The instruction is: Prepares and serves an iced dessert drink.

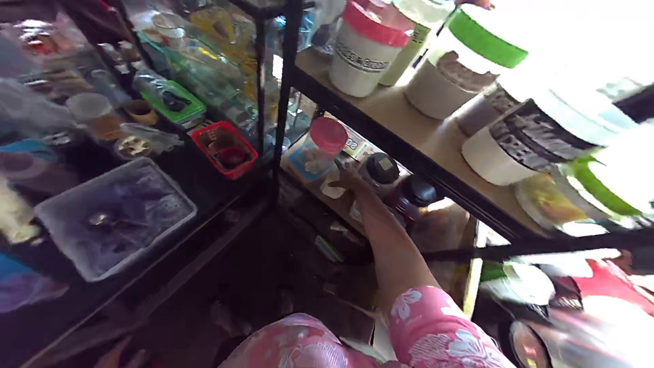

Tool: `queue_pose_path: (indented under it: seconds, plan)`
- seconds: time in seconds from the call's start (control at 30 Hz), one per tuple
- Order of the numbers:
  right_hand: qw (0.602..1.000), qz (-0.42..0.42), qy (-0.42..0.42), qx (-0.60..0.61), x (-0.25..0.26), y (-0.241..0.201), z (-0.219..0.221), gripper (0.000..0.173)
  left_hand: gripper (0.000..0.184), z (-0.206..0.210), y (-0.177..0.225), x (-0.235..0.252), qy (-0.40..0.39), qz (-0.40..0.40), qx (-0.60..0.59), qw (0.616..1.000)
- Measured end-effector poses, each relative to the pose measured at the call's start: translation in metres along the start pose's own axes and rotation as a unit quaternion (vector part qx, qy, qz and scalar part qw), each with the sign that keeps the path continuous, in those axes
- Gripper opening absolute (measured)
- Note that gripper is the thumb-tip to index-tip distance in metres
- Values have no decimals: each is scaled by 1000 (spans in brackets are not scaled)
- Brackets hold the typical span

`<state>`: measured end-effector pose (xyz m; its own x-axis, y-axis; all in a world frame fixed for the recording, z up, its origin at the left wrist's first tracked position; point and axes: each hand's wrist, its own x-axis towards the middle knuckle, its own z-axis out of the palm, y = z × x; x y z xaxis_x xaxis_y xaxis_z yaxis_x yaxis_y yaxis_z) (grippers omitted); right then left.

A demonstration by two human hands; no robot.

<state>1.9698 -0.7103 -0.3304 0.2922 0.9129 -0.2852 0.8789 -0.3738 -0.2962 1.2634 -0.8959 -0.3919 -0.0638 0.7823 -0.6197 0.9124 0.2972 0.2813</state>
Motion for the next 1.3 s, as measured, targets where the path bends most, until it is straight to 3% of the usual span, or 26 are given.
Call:
queue_pose_path:
  seconds: [0.07, 0.13, 0.37, 0.43, 0.53, 0.57, 0.63, 0.7, 0.77, 0.83, 0.9, 0.97, 1.0, 1.03, 1.07, 1.17, 1.2, 1.23, 1.3]
  plan:
    - [1000, -11, -1, -18, 1, 5, 5, 87, 58, 8, 16, -1, 31, 23, -79, 996]
    - [999, -1, 6, -39, -14, -3, 5, 77, 60, 8, 63, -1, 26, 32, -167, 985]
    - [987, -64, 143, -27, -121, -69, 13, 68, 64, 34, 216, 33, -46, 185, -410, 892]
    - [983, -127, 121, 50, -163, -116, 5, 64, 79, 40, 249, 23, -69, 236, -482, 841]
    - [949, -241, 31, 200, -205, -195, 11, 66, 126, 35, 266, -4, -50, 362, -583, 726]
    - [935, -267, 2, 232, -214, -223, 16, 67, 136, 31, 264, -12, -9, 391, -628, 673]
    - [910, -321, -6, 261, -227, -280, 26, 66, 134, 14, 247, -28, 70, 388, -719, 572]
    - [885, -391, -2, 253, -242, -330, 34, 63, 124, -9, 213, -45, 117, 349, -775, 513]
    - [837, -499, 32, 222, -255, -377, 48, 61, 108, -34, 169, -59, 106, 340, -811, 463]
    - [753, -631, 49, 178, -264, -419, 68, 60, 82, -50, 121, -68, 22, 323, -856, 402]
    - [620, -776, -1, 116, -263, -459, 85, 51, 69, -55, 65, -61, -62, 354, -855, 375]
    - [492, -863, -110, 23, -270, -500, 93, 52, 63, -54, 12, -59, -63, 356, -849, 385]
    - [467, -870, -157, -15, -274, -519, 96, 62, 64, -52, -11, -60, -35, 333, -853, 401]
    - [475, -856, -202, -31, -277, -536, 100, 72, 69, -52, -29, -63, 22, 292, -856, 426]
    - [516, -817, -257, -34, -278, -550, 106, 82, 79, -51, -42, -65, 100, 247, -856, 443]
    - [700, -575, -423, -28, -280, -594, 134, 85, 127, -44, -72, -55, 307, 201, -784, 500]
    - [733, -496, -464, -31, -280, -611, 143, 83, 136, -42, -83, -49, 341, 200, -761, 514]
    - [748, -445, -492, -27, -280, -625, 152, 81, 140, -43, -91, -46, 364, 197, -744, 525]
    - [737, -412, -536, -17, -281, -647, 163, 75, 142, -45, -102, -44, 385, 178, -739, 524]
